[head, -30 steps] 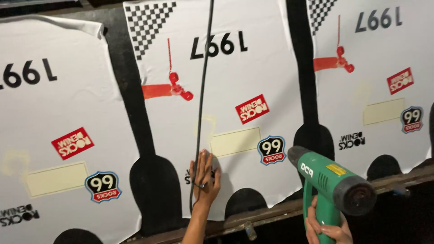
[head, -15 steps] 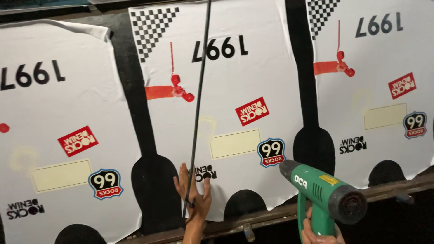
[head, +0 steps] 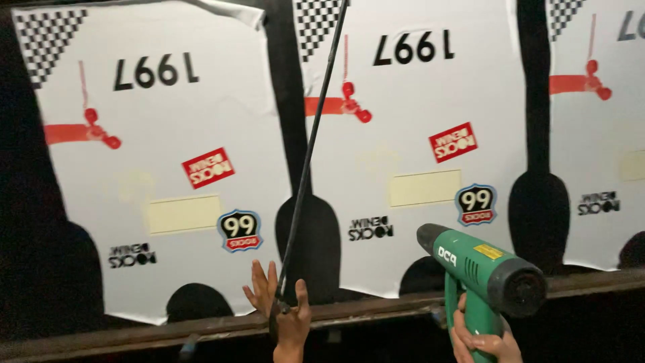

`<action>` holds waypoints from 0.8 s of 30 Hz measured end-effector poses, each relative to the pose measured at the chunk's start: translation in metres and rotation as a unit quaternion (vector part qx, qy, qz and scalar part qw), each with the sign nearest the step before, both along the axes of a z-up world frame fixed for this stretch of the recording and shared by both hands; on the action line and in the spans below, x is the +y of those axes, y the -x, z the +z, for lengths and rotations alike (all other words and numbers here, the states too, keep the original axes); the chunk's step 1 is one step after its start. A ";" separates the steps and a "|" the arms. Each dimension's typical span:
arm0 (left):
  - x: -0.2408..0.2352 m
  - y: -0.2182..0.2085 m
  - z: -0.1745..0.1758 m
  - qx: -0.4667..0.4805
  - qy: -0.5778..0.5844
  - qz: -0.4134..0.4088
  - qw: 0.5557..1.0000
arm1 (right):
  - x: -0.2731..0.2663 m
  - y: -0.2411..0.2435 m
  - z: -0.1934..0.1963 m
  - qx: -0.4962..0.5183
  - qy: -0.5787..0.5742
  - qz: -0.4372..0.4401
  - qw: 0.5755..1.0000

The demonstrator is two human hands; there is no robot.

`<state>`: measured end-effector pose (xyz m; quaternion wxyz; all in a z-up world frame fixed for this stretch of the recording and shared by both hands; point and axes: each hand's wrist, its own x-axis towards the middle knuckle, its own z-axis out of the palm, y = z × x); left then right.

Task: The person uses a green heat gun to apply heat to a white t-shirt hanging on a rack. They hold the shirt in place with their left hand while directing the heat gun with their right hand, moving it across the printed design area.

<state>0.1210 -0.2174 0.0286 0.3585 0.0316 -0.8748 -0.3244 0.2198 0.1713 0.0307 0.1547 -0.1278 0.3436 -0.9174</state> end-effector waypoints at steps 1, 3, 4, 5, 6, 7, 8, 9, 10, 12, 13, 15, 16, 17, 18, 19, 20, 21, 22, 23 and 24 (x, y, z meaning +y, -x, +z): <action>-0.020 -0.002 0.003 0.000 0.002 0.006 1.000 | -0.017 0.001 0.002 0.000 0.002 0.006 1.000; -0.060 -0.013 0.007 -0.004 -0.021 -0.004 1.000 | -0.053 -0.008 0.005 0.029 -0.069 -0.040 0.996; -0.081 -0.016 0.011 -0.006 -0.020 -0.004 1.000 | -0.084 -0.010 0.018 0.027 -0.068 -0.040 0.997; -0.101 -0.019 0.015 -0.007 -0.023 -0.006 1.000 | -0.114 -0.013 0.031 -0.002 -0.023 -0.066 0.998; -0.123 -0.025 0.019 -0.010 -0.026 -0.006 1.000 | -0.145 -0.017 0.044 -0.034 0.023 -0.090 0.995; -0.146 -0.027 0.017 -0.013 -0.023 -0.005 1.000 | -0.145 -0.010 0.013 -0.037 0.025 -0.089 0.995; -0.168 -0.027 0.016 -0.006 -0.011 0.000 1.000 | -0.144 -0.001 -0.017 -0.011 0.109 0.064 0.992; -0.189 -0.026 0.015 0.001 0.002 0.006 1.000 | -0.143 0.008 -0.047 0.020 0.192 0.212 0.958; -0.209 -0.028 0.017 -0.001 0.004 0.008 1.000 | -0.160 0.013 -0.069 0.018 0.194 0.213 0.957; -0.245 -0.031 0.021 0.019 0.032 0.031 0.999 | -0.189 0.022 -0.114 0.086 0.379 0.360 0.848; -0.264 -0.033 0.018 0.017 0.032 0.032 0.999 | -0.204 0.010 -0.086 0.083 0.380 0.360 0.848; -0.301 -0.035 0.011 0.014 0.052 0.074 0.996 | -0.232 -0.009 -0.029 -0.005 0.146 0.136 0.980; -0.318 -0.036 0.008 0.014 0.052 0.075 0.996 | -0.257 -0.018 -0.010 -0.005 0.145 0.137 0.980; -0.334 -0.037 0.004 0.006 0.062 0.092 0.994 | -0.281 -0.027 0.009 -0.097 0.041 -0.025 0.994; -0.347 -0.035 0.001 0.000 0.071 0.108 0.992 | -0.304 -0.036 0.028 -0.181 -0.066 -0.189 0.963; -0.359 -0.034 0.001 0.001 0.070 0.108 0.992 | -0.312 -0.023 0.041 -0.180 -0.066 -0.189 0.963; -0.370 -0.032 0.001 -0.006 0.074 0.118 0.990 | -0.319 -0.009 0.054 -0.088 -0.046 -0.109 0.989; -0.380 -0.030 0.001 -0.014 0.078 0.129 0.988 | -0.326 0.006 0.066 0.004 -0.024 -0.026 0.999; -0.385 -0.025 0.002 -0.013 0.078 0.131 0.988 | -0.330 0.011 0.069 0.005 -0.024 -0.025 0.999; -0.390 -0.019 0.003 -0.035 0.066 0.138 0.988 | -0.333 0.017 0.073 -0.009 -0.034 -0.016 0.999; -0.395 -0.013 0.004 -0.057 0.055 0.144 0.986 | -0.337 0.024 0.076 -0.023 -0.044 -0.007 0.999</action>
